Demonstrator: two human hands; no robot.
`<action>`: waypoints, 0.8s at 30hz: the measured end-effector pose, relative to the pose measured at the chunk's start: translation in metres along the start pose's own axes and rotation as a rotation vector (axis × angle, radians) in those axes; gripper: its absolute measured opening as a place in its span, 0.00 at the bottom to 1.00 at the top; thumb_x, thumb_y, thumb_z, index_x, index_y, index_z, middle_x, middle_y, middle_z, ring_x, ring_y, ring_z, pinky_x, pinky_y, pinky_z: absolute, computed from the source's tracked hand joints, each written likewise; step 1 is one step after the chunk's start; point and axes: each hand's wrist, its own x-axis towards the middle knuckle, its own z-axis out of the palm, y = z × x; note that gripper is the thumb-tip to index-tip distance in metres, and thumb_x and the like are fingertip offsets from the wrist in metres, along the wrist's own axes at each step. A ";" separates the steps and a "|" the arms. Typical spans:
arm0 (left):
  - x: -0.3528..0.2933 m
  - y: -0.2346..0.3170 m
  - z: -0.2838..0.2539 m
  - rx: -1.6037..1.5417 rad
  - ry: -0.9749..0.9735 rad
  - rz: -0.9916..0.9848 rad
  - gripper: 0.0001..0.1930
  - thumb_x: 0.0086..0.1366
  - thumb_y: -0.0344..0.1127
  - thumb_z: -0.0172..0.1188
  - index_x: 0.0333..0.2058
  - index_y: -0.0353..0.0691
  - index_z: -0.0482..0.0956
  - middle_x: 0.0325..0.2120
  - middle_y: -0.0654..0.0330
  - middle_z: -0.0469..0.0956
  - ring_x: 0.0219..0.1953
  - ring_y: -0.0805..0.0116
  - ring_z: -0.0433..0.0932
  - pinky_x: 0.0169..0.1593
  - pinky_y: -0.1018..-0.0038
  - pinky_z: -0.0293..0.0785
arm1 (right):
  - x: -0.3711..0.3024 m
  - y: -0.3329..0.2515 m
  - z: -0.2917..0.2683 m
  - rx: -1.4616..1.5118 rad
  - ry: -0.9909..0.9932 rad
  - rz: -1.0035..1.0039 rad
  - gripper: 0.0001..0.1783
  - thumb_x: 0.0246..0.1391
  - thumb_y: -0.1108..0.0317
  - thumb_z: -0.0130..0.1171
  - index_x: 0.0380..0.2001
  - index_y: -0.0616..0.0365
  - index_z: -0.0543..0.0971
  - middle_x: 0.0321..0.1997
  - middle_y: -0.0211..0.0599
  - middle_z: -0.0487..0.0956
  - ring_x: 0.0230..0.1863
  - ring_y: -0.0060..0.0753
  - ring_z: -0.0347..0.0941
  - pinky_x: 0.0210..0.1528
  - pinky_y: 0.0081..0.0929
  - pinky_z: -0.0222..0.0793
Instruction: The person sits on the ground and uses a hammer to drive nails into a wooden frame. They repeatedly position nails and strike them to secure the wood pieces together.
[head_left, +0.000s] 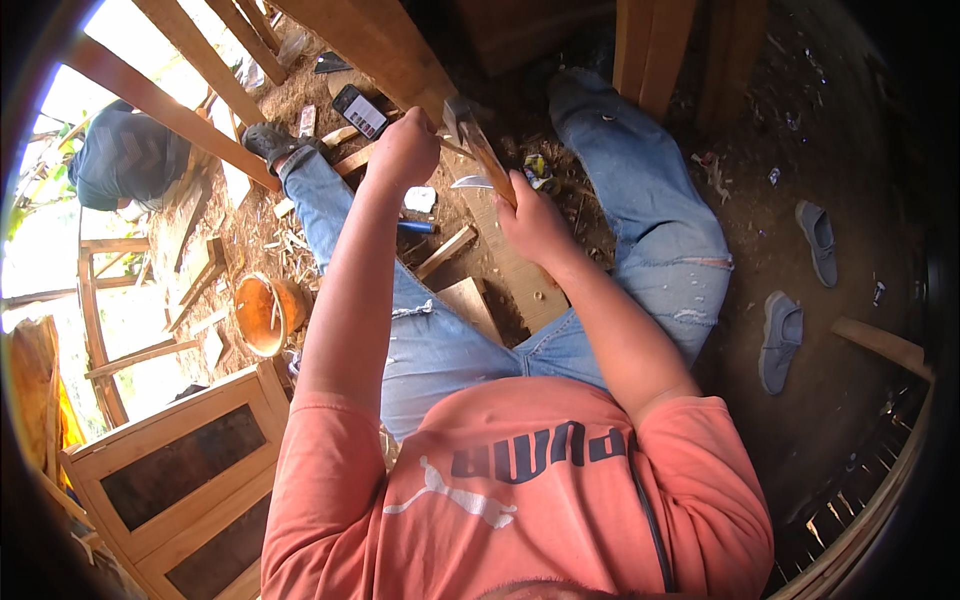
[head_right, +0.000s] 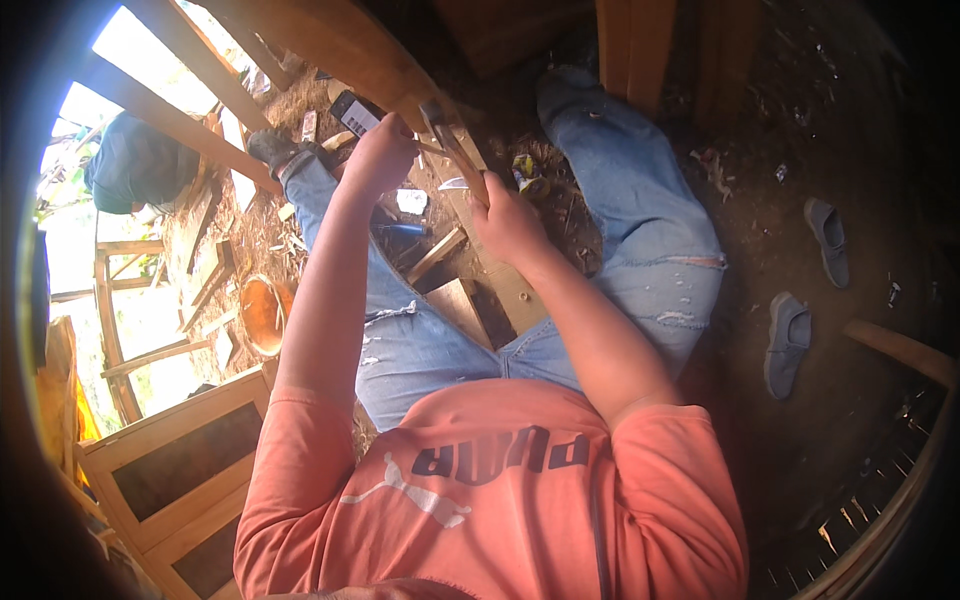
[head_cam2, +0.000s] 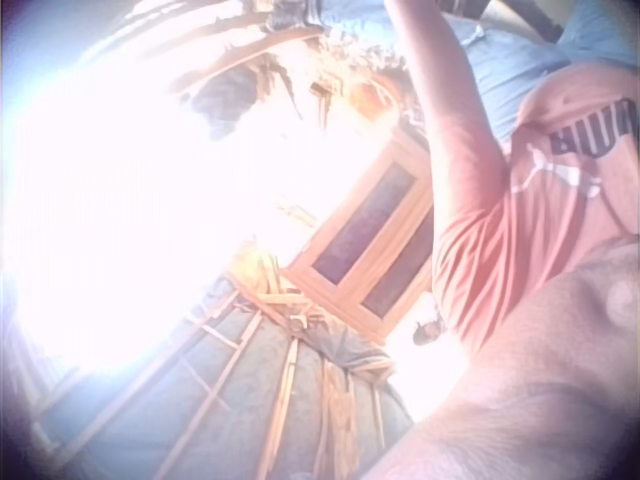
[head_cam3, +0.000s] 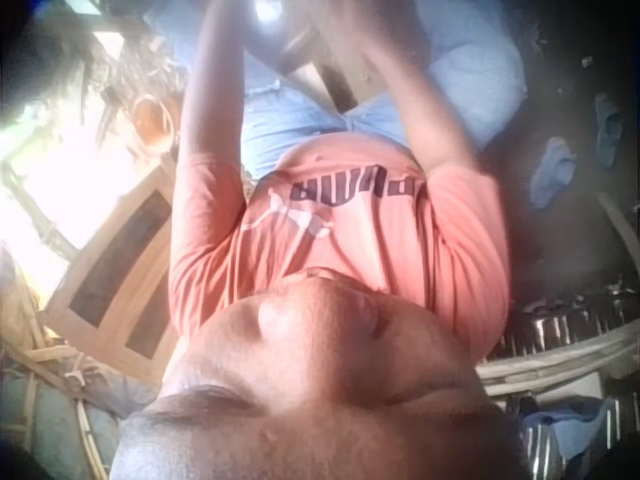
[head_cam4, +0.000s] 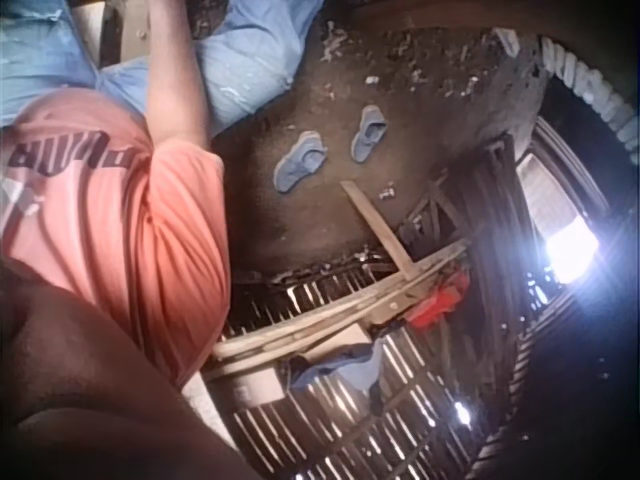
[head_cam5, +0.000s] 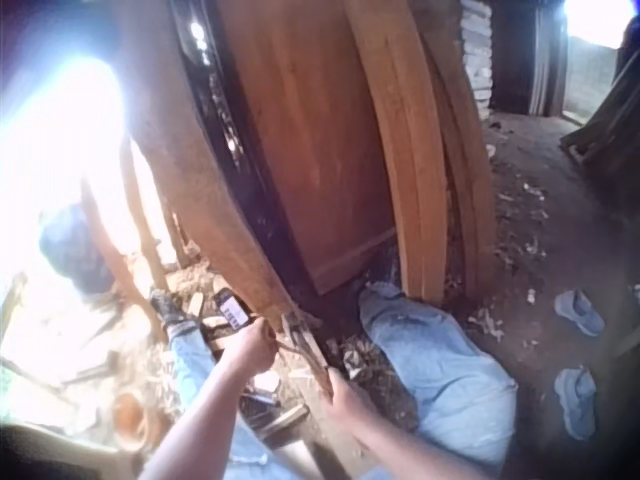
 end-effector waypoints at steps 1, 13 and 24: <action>0.002 -0.007 0.004 0.011 0.014 0.036 0.11 0.70 0.36 0.59 0.47 0.37 0.79 0.45 0.43 0.86 0.52 0.40 0.83 0.55 0.52 0.79 | -0.002 -0.005 -0.002 0.009 0.021 -0.031 0.28 0.72 0.58 0.58 0.66 0.67 0.70 0.49 0.71 0.83 0.53 0.71 0.81 0.53 0.55 0.77; 0.005 -0.011 0.003 -0.008 0.054 0.099 0.12 0.69 0.36 0.62 0.48 0.38 0.80 0.45 0.44 0.86 0.52 0.40 0.83 0.55 0.52 0.79 | -0.003 -0.002 0.000 -0.012 0.024 -0.064 0.30 0.71 0.58 0.58 0.66 0.68 0.71 0.46 0.69 0.84 0.50 0.70 0.82 0.51 0.56 0.79; 0.011 -0.011 0.002 -0.106 0.009 -0.016 0.12 0.68 0.36 0.62 0.47 0.37 0.80 0.45 0.43 0.86 0.52 0.39 0.83 0.55 0.51 0.79 | 0.009 0.014 0.002 0.051 0.100 -0.044 0.31 0.72 0.56 0.58 0.68 0.69 0.70 0.51 0.73 0.82 0.55 0.72 0.81 0.55 0.53 0.78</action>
